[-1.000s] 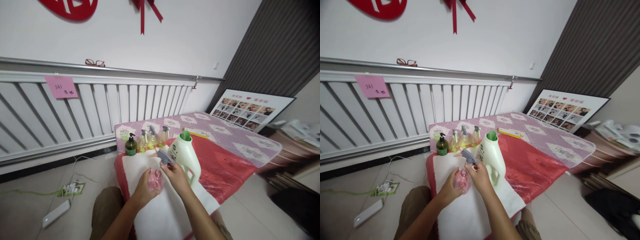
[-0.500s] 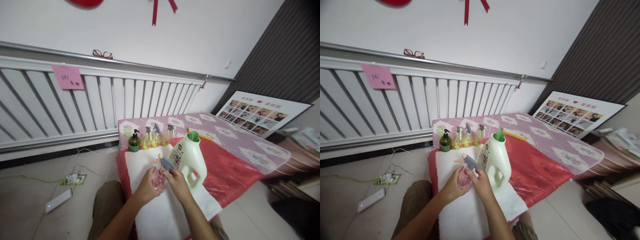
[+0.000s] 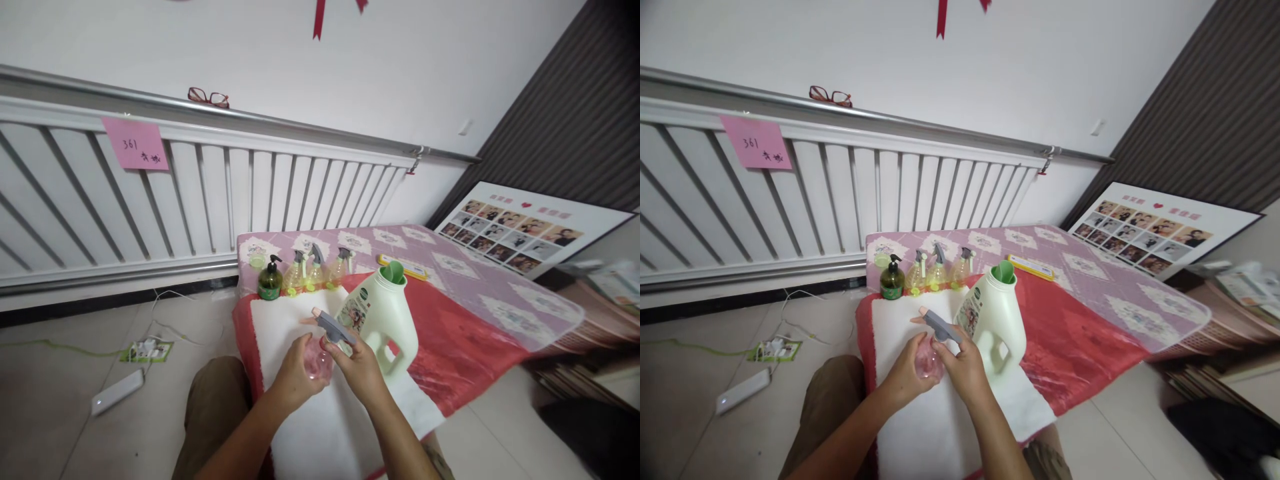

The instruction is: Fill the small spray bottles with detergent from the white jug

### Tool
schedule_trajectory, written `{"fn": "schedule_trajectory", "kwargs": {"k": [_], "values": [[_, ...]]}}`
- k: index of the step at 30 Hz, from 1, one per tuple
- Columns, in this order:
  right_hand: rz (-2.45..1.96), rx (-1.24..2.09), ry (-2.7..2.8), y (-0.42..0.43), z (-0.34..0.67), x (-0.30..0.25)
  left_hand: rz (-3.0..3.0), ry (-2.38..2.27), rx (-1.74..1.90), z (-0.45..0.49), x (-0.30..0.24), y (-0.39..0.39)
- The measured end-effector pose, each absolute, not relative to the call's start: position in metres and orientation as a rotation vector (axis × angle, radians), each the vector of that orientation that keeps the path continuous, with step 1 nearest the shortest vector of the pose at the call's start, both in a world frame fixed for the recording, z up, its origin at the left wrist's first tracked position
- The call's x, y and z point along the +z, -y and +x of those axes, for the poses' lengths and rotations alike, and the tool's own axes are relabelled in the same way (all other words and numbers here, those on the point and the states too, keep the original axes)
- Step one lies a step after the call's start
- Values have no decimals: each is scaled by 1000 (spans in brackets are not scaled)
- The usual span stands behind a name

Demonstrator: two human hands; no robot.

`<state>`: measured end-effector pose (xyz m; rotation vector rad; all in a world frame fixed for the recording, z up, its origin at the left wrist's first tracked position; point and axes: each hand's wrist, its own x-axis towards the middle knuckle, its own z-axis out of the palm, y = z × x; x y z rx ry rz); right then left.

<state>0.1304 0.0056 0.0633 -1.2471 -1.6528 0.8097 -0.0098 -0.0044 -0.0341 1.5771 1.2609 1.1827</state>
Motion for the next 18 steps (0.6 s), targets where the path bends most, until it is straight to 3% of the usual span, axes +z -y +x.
{"fn": "schedule_trajectory", "kwargs": {"k": [18], "values": [[-1264, 893, 1716, -7, 131, 54, 1562, -1251, 1164, -13, -33, 7]]}}
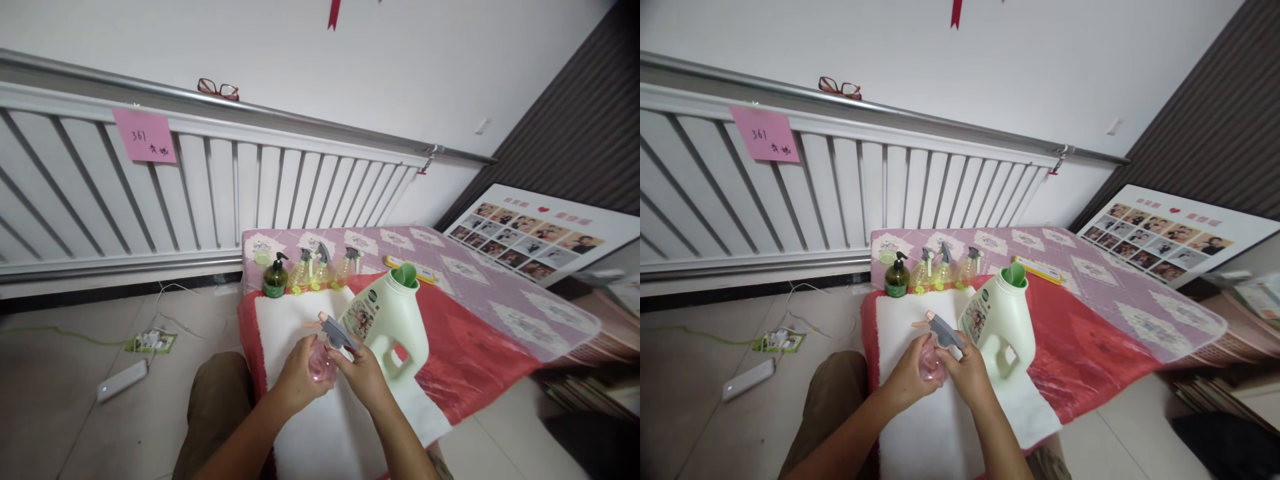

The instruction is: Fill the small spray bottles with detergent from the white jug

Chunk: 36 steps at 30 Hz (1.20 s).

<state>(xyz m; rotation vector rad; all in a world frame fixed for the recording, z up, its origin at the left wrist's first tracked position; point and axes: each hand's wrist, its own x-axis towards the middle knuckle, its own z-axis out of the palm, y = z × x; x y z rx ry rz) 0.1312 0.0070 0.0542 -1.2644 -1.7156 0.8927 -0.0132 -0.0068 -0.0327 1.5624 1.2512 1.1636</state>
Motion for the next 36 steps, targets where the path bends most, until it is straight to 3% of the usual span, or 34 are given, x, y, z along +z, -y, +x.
{"fn": "schedule_trajectory", "kwargs": {"k": [22, 36], "values": [[-1503, 687, 1767, 2, 118, 68, 1623, -1275, 1185, -13, -36, 9], [-1338, 879, 1871, -5, 127, 76, 1603, -1274, 1162, -13, -32, 8]]}}
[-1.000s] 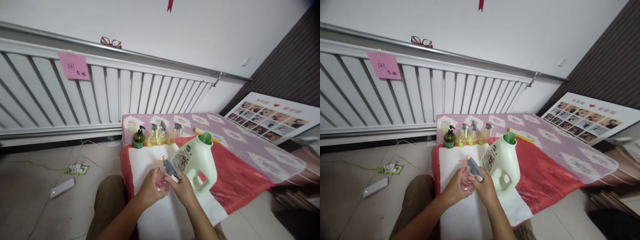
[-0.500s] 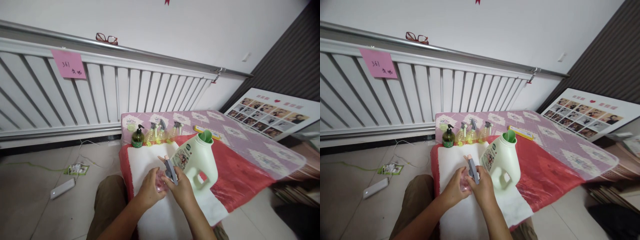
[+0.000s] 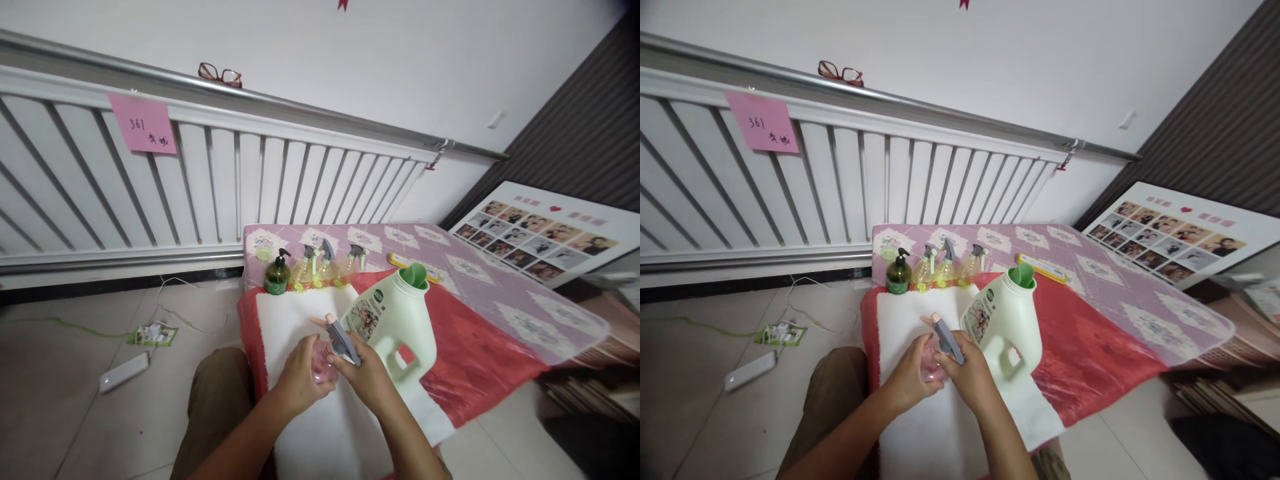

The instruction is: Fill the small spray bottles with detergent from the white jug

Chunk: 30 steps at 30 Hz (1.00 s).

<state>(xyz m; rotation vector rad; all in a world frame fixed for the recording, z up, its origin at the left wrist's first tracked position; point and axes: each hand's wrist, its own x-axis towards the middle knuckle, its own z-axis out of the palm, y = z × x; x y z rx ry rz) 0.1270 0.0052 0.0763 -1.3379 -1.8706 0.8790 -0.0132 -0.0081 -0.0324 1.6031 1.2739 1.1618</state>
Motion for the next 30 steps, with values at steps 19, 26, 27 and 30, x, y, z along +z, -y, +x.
{"fn": "schedule_trajectory", "kwargs": {"k": [19, 26, 27, 30], "values": [[-1276, 1078, 1597, 1, 129, 49, 1596, -1328, 1143, -10, -29, 10], [-1262, 1124, 1646, 1, 143, 43, 1612, -1344, 1186, -3, -27, 13], [-1267, 1122, 1639, 2, 144, 42, 1616, -1350, 1184, -3, -26, 14], [-1289, 1119, 1635, 3, 143, 42, 1614, -1375, 1161, -2, -21, 16]]}}
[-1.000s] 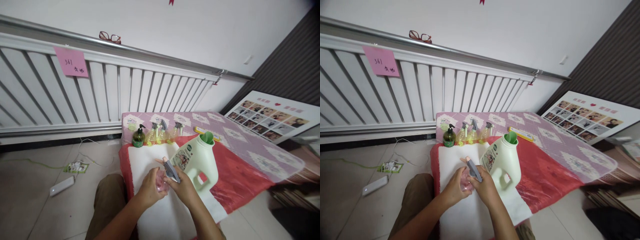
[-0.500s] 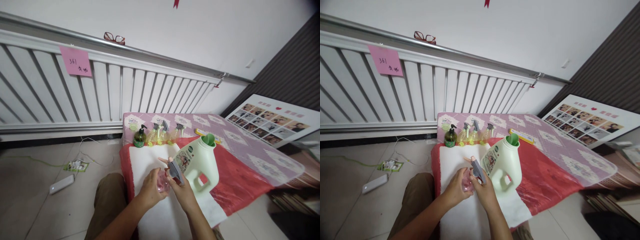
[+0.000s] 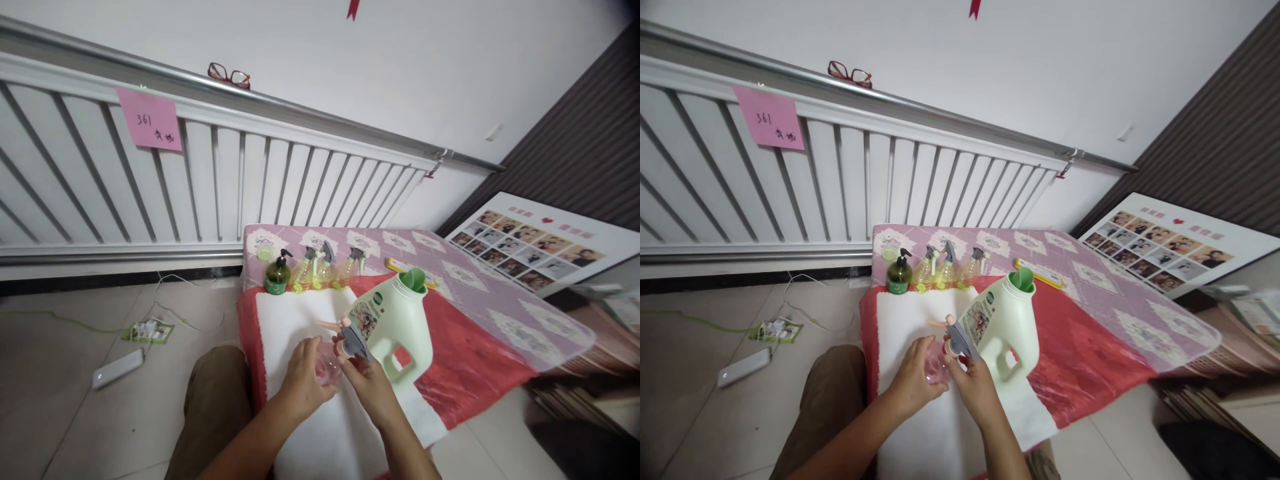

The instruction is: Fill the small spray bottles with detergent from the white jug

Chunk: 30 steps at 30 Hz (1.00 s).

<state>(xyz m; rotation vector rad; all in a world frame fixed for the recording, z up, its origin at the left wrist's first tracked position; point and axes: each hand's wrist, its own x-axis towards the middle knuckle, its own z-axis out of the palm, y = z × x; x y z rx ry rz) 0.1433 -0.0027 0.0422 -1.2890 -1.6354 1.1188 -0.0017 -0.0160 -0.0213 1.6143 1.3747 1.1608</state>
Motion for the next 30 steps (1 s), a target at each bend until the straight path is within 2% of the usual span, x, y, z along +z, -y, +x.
{"fn": "schedule_trajectory", "kwargs": {"k": [7, 14, 21, 25, 30], "values": [[-1370, 1102, 1669, 4, 140, 52, 1580, -1405, 1162, 4, -22, 22], [-1374, 1078, 1700, 4, 136, 52, 1458, -1035, 1054, -27, -18, 19], [-1338, 1082, 1711, 5, 136, 50, 1038, -913, 1326, -11, 21, 20], [-1340, 1073, 1736, 4, 135, 48, 992, -926, 1461, 8, 20, 14], [-1320, 1110, 1815, 5, 141, 58, 991, -974, 1410, 10, 15, 8]]}}
